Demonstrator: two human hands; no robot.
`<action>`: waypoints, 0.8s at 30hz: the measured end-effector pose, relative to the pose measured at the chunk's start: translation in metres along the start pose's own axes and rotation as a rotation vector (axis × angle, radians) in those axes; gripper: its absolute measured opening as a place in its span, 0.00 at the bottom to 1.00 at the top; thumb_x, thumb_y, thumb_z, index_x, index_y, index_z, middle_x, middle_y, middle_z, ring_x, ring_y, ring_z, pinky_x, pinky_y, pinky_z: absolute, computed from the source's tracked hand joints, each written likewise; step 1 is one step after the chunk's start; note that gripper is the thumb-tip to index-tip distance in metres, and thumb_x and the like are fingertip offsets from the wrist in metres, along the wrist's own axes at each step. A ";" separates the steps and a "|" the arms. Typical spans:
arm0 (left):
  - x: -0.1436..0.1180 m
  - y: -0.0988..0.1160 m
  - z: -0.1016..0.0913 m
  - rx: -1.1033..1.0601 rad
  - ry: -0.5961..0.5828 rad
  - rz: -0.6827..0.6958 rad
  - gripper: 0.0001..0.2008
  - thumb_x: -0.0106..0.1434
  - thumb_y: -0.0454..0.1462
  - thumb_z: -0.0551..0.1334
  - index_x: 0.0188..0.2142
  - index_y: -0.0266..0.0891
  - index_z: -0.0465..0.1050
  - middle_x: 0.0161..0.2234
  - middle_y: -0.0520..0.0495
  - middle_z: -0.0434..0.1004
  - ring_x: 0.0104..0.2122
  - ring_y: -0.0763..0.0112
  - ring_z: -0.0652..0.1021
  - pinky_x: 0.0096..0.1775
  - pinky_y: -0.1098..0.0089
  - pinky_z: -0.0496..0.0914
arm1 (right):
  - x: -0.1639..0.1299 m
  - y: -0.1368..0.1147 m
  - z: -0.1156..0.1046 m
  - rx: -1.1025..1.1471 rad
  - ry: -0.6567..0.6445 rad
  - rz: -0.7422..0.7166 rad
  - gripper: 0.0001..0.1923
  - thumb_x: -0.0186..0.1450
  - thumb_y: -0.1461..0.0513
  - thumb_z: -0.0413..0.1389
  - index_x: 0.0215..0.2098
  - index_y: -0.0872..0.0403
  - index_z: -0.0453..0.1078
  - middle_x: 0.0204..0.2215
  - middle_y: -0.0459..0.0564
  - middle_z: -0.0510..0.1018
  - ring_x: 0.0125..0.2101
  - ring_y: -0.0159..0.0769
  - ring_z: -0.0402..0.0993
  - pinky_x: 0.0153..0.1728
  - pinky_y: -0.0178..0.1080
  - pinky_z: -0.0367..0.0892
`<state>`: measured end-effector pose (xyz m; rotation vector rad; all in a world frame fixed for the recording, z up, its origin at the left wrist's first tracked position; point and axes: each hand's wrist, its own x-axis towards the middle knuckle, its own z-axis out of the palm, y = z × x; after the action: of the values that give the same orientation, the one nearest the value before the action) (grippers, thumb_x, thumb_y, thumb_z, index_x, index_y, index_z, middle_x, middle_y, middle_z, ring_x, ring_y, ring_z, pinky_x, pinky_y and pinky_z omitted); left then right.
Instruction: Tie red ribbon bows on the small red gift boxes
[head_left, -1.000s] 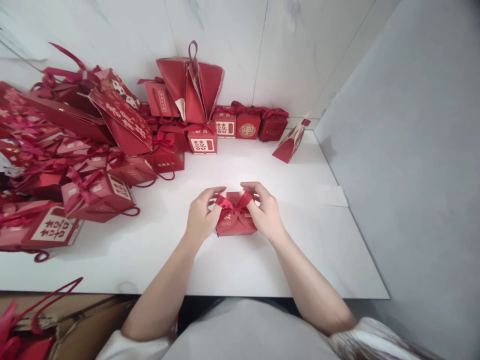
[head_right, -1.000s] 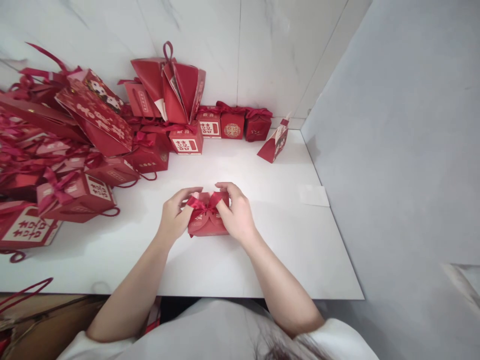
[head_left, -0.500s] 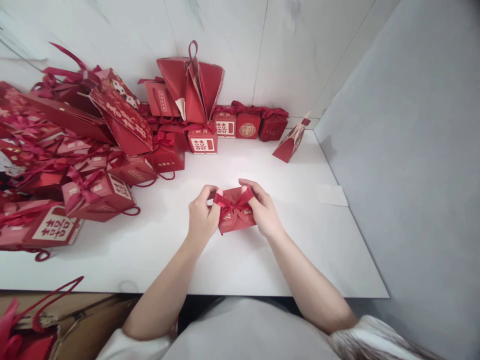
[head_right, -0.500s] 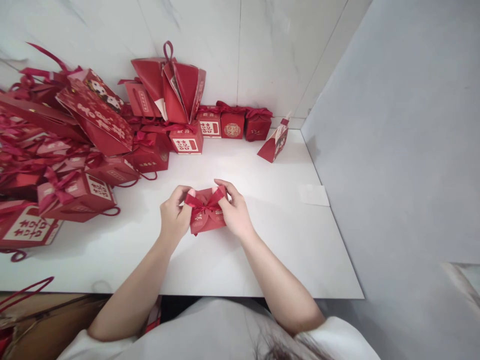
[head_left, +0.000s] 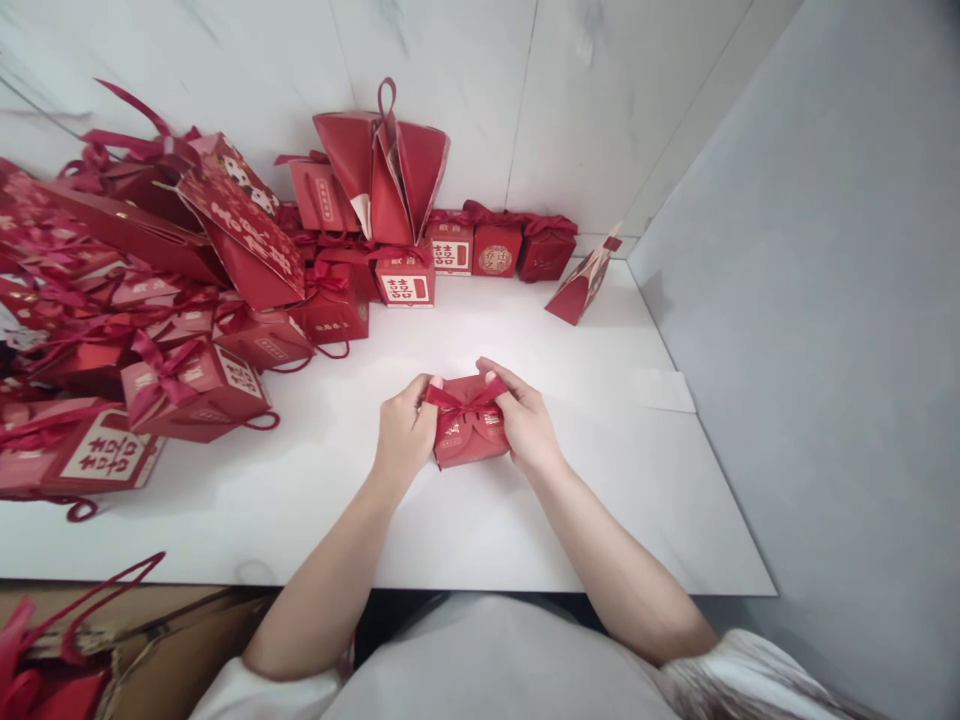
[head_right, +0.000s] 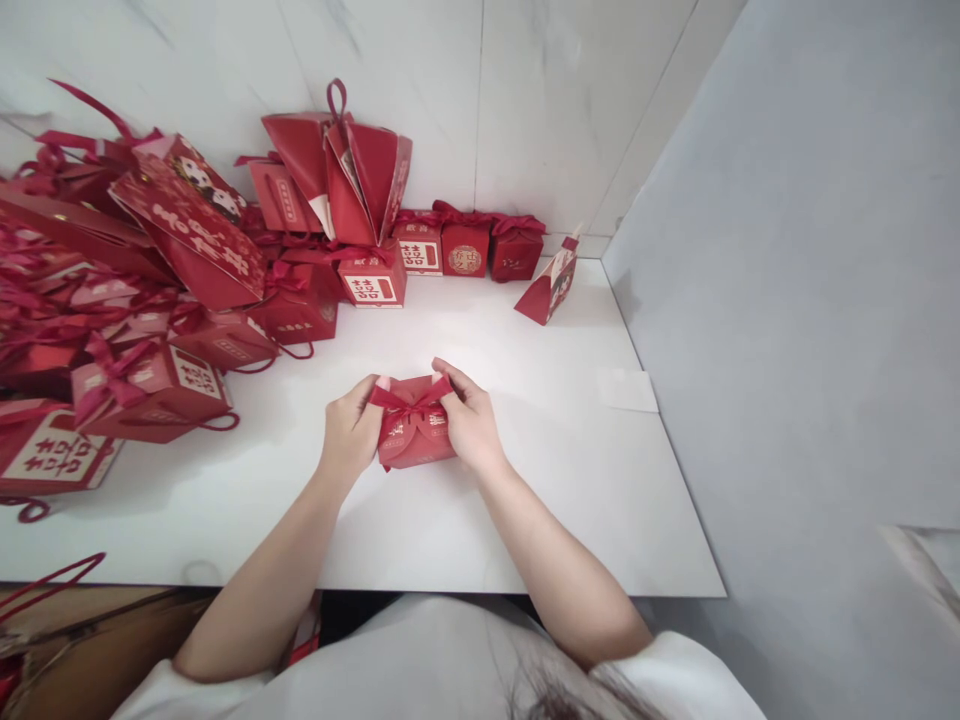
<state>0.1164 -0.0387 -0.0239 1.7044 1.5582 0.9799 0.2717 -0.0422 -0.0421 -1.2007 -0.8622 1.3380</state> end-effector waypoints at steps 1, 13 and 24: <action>0.000 0.000 0.000 -0.006 0.000 0.004 0.20 0.69 0.49 0.50 0.34 0.41 0.74 0.24 0.52 0.72 0.26 0.70 0.72 0.30 0.72 0.63 | 0.000 0.000 0.000 -0.007 0.002 0.004 0.25 0.62 0.47 0.57 0.52 0.51 0.72 0.54 0.51 0.77 0.53 0.44 0.74 0.56 0.47 0.68; -0.002 0.001 0.001 -0.008 0.011 0.029 0.21 0.71 0.47 0.47 0.46 0.43 0.76 0.33 0.50 0.79 0.32 0.69 0.76 0.35 0.72 0.67 | -0.001 0.001 0.002 -0.036 0.035 -0.003 0.26 0.64 0.48 0.55 0.55 0.52 0.70 0.58 0.53 0.73 0.56 0.44 0.71 0.58 0.47 0.67; 0.001 -0.006 0.004 -0.021 0.037 0.015 0.19 0.71 0.43 0.48 0.46 0.41 0.76 0.35 0.49 0.80 0.35 0.68 0.78 0.39 0.71 0.69 | -0.002 0.006 0.003 0.116 0.079 0.016 0.25 0.62 0.52 0.59 0.55 0.51 0.71 0.58 0.50 0.73 0.56 0.45 0.72 0.57 0.47 0.68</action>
<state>0.1163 -0.0372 -0.0311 1.6947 1.5552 1.0374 0.2668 -0.0443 -0.0465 -1.1644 -0.7102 1.3264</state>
